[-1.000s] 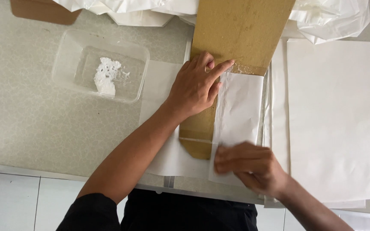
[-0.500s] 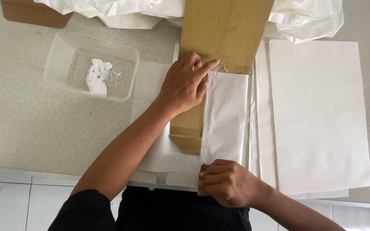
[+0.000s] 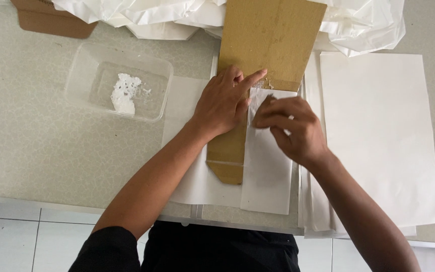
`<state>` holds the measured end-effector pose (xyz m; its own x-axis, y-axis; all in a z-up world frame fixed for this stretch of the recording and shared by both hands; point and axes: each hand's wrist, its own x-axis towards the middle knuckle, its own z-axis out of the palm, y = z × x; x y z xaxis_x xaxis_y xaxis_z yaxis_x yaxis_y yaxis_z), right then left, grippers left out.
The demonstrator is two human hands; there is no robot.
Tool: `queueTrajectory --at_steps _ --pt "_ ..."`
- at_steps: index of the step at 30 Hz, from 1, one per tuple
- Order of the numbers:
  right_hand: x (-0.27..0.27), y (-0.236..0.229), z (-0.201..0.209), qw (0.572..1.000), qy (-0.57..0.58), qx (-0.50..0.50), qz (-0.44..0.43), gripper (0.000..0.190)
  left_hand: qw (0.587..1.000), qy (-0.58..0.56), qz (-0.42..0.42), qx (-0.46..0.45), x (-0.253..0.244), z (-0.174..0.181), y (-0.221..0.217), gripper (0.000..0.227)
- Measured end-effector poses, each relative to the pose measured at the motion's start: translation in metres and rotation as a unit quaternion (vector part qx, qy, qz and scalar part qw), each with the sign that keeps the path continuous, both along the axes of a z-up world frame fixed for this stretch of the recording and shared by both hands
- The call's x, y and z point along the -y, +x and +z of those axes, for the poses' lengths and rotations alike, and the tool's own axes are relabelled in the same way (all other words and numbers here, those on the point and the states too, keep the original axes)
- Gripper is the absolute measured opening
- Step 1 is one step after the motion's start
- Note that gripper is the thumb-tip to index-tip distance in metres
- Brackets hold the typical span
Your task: The person folds a white sheet of paper using a cardboard template and a small amount of white paste. They align the paper, fold the edges, apply paste to secure the folds, and repeat the process for multiple sheets.
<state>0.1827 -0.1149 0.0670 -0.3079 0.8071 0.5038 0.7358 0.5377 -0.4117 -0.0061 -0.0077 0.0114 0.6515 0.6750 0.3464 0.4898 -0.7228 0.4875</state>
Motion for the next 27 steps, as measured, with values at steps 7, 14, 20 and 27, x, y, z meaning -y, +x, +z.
queueTrajectory --at_steps 7,14,20,27 --pt "-0.044 -0.033 0.037 0.989 0.085 -0.11 -0.055 0.033 0.999 0.026 0.004 0.036 -0.003 -0.004 0.002 0.042" --pt "-0.094 -0.127 0.048 0.976 0.018 -0.206 0.065 0.032 0.994 0.055 0.051 0.078 -0.002 0.003 0.001 0.024" --pt "-0.089 -0.134 0.071 0.982 -0.007 -0.137 0.13 0.016 0.987 0.041 0.068 0.143 -0.004 -0.006 -0.001 0.007" --pt "-0.07 -0.029 0.046 0.993 0.019 -0.101 -0.05 0.029 0.978 0.11 0.079 0.161 -0.006 0.017 -0.017 0.038"
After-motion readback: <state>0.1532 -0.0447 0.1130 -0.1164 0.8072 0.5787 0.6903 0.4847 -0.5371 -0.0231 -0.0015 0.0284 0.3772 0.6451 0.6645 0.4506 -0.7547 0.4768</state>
